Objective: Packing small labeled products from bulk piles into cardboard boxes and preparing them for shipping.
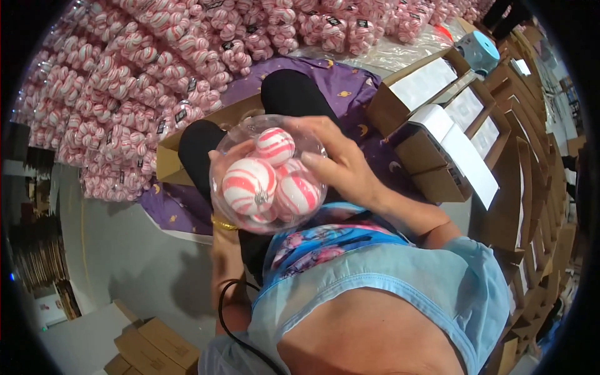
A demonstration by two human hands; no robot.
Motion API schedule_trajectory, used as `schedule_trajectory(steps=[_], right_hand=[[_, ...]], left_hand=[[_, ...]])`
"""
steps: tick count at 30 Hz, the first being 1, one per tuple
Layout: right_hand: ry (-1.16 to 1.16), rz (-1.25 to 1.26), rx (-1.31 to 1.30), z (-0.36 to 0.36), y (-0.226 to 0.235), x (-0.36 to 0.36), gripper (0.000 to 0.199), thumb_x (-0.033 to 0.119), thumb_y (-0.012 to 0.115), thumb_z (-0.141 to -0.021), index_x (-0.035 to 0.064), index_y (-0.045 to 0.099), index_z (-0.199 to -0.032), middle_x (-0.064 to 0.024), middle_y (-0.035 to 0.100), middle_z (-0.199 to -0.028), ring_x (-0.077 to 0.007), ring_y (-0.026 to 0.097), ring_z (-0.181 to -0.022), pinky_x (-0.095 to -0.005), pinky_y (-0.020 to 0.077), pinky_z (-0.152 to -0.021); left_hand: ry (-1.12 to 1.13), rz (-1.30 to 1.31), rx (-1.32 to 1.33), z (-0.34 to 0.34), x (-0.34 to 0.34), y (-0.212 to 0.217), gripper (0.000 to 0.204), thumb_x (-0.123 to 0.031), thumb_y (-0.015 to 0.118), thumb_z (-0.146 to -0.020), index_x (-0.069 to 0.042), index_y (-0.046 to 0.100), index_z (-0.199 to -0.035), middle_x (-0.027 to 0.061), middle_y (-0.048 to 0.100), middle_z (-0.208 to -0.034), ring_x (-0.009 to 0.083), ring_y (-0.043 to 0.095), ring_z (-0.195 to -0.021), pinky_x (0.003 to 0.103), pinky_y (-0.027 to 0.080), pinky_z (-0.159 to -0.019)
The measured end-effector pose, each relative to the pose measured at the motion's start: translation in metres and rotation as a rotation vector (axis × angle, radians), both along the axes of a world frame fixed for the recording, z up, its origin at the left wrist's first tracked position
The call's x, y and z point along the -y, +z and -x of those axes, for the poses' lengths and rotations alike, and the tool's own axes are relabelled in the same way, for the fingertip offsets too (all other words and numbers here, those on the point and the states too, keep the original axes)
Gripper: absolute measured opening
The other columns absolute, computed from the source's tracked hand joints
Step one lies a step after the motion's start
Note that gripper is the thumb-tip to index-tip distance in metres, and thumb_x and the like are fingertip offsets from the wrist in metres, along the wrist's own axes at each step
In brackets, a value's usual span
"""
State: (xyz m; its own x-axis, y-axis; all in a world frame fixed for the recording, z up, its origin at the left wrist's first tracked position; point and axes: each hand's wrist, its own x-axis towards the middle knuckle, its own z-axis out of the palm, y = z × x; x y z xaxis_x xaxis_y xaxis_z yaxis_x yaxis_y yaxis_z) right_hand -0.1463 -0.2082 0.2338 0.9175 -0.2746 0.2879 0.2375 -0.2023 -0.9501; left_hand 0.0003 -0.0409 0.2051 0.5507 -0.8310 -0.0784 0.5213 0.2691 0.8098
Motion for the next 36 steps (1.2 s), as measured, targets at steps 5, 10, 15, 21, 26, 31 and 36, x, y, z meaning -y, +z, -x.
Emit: schedule_trajectory(steps=[5, 10, 15, 21, 26, 31, 36], right_hand=[[0.164, -0.423, -0.056, -0.025, -0.008, 0.011, 0.044, 0.027, 0.041, -0.096, -0.0004, 0.041, -0.131, -0.0092, 0.049, -0.127, -0.0171, 0.047, -0.116, -0.0305, 0.0349, -0.100], [0.203, -0.581, -0.012, -0.044, -0.026, 0.011, 0.046, 0.031, 0.044, -0.095, -0.0005, 0.043, -0.129, -0.0104, 0.050, -0.126, -0.0175, 0.048, -0.116, -0.0317, 0.0361, -0.100], [0.168, -0.569, -0.047, -0.053, -0.028, 0.024, 0.046, 0.034, 0.048, -0.093, 0.0007, 0.049, -0.124, -0.0100, 0.055, -0.120, -0.0178, 0.052, -0.111, -0.0321, 0.0385, -0.098], [0.370, -0.474, -0.190, -0.070, -0.010, 0.040, 0.041, 0.027, 0.050, -0.090, 0.0012, 0.054, -0.122, -0.0082, 0.057, -0.119, -0.0163, 0.052, -0.109, -0.0291, 0.0390, -0.096], [0.553, -0.490, -0.277, -0.083, -0.006, 0.048, 0.037, 0.019, 0.054, -0.086, 0.0004, 0.056, -0.118, -0.0066, 0.055, -0.119, -0.0144, 0.049, -0.112, -0.0276, 0.0377, -0.098], [0.599, -0.663, -0.291, -0.096, -0.010, 0.052, 0.035, 0.018, 0.056, -0.086, -0.0001, 0.056, -0.115, -0.0082, 0.056, -0.116, -0.0151, 0.051, -0.110, -0.0280, 0.0387, -0.097], [0.591, -0.757, -0.157, -0.105, -0.004, 0.046, 0.034, 0.020, 0.058, -0.086, 0.0004, 0.056, -0.113, -0.0091, 0.058, -0.112, -0.0165, 0.054, -0.106, -0.0295, 0.0407, -0.095]], left_hand=[[0.032, 0.083, -0.194, 0.000, 0.008, -0.022, 0.077, -0.066, 0.028, -0.088, 0.002, 0.049, -0.118, 0.0168, 0.058, -0.113, 0.0274, 0.058, -0.100, 0.040, 0.046, -0.090], [0.228, 0.085, 0.155, -0.006, -0.002, -0.032, 0.083, -0.066, 0.022, -0.089, 0.006, 0.044, -0.124, 0.0190, 0.054, -0.120, 0.0277, 0.053, -0.109, 0.039, 0.039, -0.098], [0.372, 0.085, 0.607, 0.004, 0.001, -0.004, 0.073, -0.054, 0.027, -0.094, 0.010, 0.035, -0.130, 0.0213, 0.046, -0.130, 0.0301, 0.045, -0.121, 0.039, 0.031, -0.105], [0.275, 0.046, 0.300, 0.005, 0.006, 0.018, 0.064, -0.049, 0.031, -0.096, 0.001, 0.033, -0.135, 0.0205, 0.043, -0.132, 0.0289, 0.039, -0.126, 0.040, 0.029, -0.106], [0.226, 0.063, 0.278, -0.001, 0.002, 0.021, 0.058, -0.043, 0.032, -0.097, 0.000, 0.033, -0.136, 0.0200, 0.042, -0.133, 0.0286, 0.038, -0.127, 0.040, 0.028, -0.107], [0.179, 0.083, 0.225, -0.001, 0.005, 0.026, 0.048, -0.030, 0.032, -0.098, 0.003, 0.036, -0.133, 0.0180, 0.045, -0.131, 0.0255, 0.041, -0.125, 0.038, 0.032, -0.105], [0.199, 0.052, 0.239, -0.005, 0.003, 0.023, 0.046, -0.027, 0.031, -0.098, 0.004, 0.038, -0.130, 0.0178, 0.046, -0.130, 0.0243, 0.042, -0.124, 0.036, 0.033, -0.104]])
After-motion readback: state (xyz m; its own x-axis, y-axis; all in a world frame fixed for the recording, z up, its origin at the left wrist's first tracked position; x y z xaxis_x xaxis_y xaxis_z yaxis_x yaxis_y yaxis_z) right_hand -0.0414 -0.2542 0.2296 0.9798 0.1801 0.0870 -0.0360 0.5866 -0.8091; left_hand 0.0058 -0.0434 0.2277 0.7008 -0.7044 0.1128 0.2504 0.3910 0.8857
